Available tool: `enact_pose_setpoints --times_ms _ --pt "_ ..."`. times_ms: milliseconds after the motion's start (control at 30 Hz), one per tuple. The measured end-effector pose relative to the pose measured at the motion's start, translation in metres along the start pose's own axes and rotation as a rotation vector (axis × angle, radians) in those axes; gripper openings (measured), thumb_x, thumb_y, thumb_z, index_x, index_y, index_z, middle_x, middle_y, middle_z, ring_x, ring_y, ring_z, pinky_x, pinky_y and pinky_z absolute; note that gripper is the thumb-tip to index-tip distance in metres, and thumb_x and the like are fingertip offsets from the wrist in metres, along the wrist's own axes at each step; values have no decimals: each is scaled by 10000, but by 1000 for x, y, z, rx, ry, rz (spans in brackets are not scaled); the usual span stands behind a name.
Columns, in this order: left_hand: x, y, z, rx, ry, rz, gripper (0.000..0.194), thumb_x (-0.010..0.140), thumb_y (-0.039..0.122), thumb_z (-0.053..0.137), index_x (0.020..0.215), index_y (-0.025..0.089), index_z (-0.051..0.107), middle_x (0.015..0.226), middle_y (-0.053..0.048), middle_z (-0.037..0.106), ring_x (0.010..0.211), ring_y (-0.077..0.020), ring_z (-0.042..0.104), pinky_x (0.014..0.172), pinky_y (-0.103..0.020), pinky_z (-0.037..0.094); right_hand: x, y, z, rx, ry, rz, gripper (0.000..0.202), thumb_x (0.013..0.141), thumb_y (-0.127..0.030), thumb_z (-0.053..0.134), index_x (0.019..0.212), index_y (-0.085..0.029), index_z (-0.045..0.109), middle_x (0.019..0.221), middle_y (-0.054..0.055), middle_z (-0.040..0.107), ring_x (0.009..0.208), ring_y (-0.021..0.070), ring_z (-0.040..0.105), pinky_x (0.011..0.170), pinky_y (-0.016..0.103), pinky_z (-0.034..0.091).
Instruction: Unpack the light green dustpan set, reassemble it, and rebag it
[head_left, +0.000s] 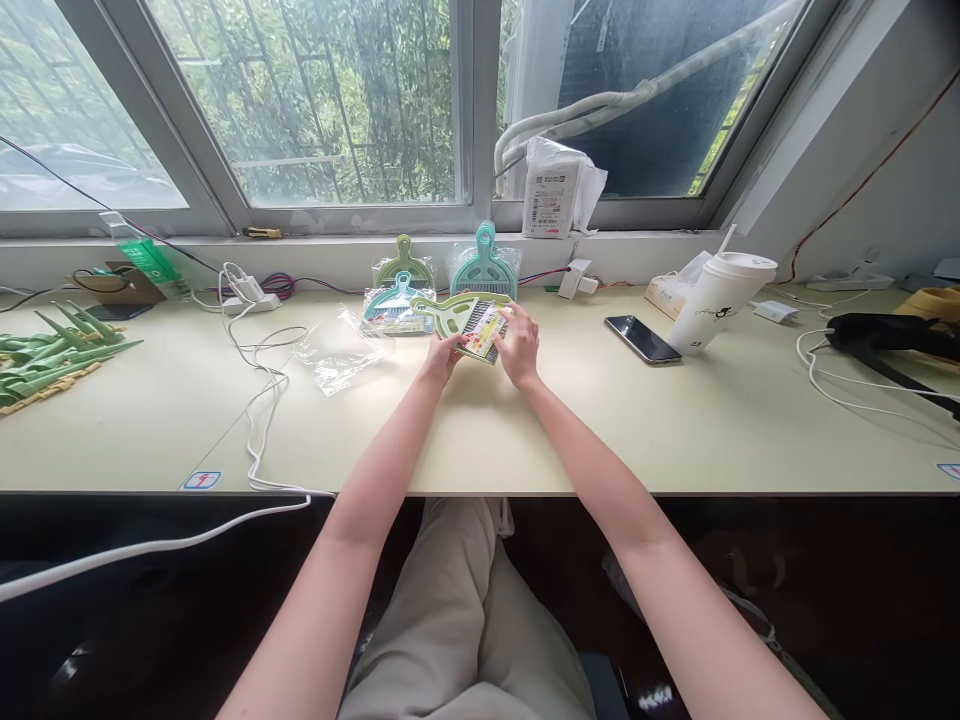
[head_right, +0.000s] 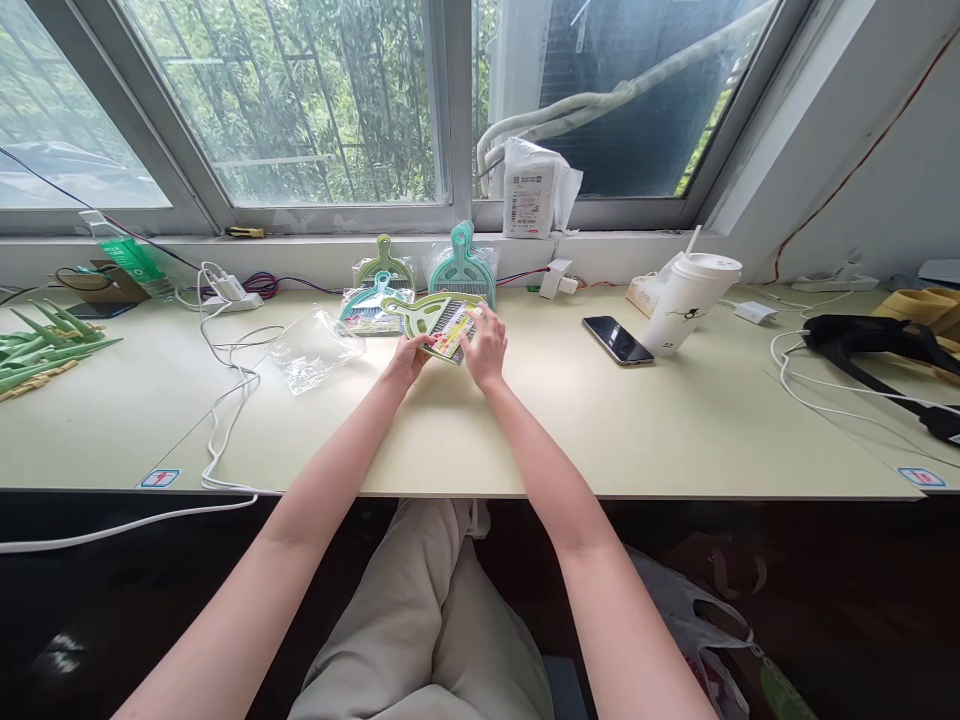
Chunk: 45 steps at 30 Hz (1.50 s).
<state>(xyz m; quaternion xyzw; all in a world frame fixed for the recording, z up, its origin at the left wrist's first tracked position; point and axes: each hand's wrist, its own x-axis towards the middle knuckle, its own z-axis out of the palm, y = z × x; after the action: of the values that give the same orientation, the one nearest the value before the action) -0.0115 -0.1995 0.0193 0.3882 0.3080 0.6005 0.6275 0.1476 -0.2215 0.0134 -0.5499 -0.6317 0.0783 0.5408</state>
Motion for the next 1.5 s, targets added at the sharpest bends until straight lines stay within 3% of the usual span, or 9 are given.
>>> enact_pose_setpoints --times_ms 67,133,200,267,367,500,933,1167,1500 --pt "1 -1 -1 4 -3 -6 752 594 45 671 1295 243 486 972 -17 683 838 -145 671 735 -255 547 5 7 0 115 50 207 617 872 -319 604 1453 -227 419 1584 134 326 1456 287 325 1148 524 349" --pt "2 -3 -2 13 -14 -9 770 592 42 669 1308 247 473 976 -15 682 832 -142 673 735 -257 548 7 13 0 349 -17 421 673 883 -337 609 1482 -220 327 1510 165 432 1350 254 492 1063 466 471" --pt "2 -4 -2 17 -38 -5 783 587 41 669 1315 248 466 973 -12 679 838 -145 673 744 -264 548 8 15 1 611 -122 586 554 902 -306 600 1410 -218 396 1300 131 631 1098 202 677 933 389 572" --pt "2 -5 -3 21 -57 -6 790 581 41 671 1314 249 465 967 -9 677 842 -149 673 756 -272 546 6 14 2 803 -187 656 328 911 -236 587 1233 -204 535 1055 67 733 861 152 731 841 320 609" --pt "1 -4 -2 34 -61 -11 790 573 40 675 1307 250 472 948 -3 677 822 -146 668 768 -279 541 3 8 1 925 -204 659 101 916 -159 565 997 -188 616 872 23 752 718 120 721 786 270 616" --pt "0 -2 0 62 -52 2 803 560 39 691 1306 252 481 936 0 687 798 -146 667 773 -284 538 2 1 -1 942 -193 666 93 907 -117 559 924 -179 626 822 13 754 684 120 720 800 284 618" --pt "1 -2 -1 101 30 -3 767 567 54 801 1267 216 535 915 -30 718 836 -195 698 783 -331 559 2 2 0 939 -226 648 147 868 -92 529 950 -182 611 905 16 754 730 130 729 837 312 621" --pt "3 -1 -3 162 82 -43 720 579 77 817 1240 197 559 897 -44 713 787 -186 689 729 -321 565 0 2 4 921 -250 626 177 830 -81 621 969 -189 602 918 26 760 817 162 745 847 336 625" --pt "1 0 -2 112 -18 24 827 539 64 807 1296 233 520 966 -36 708 856 -194 694 792 -334 566 -1 -2 3 951 -204 630 155 842 -77 599 944 -192 582 940 31 753 805 157 742 878 362 622"
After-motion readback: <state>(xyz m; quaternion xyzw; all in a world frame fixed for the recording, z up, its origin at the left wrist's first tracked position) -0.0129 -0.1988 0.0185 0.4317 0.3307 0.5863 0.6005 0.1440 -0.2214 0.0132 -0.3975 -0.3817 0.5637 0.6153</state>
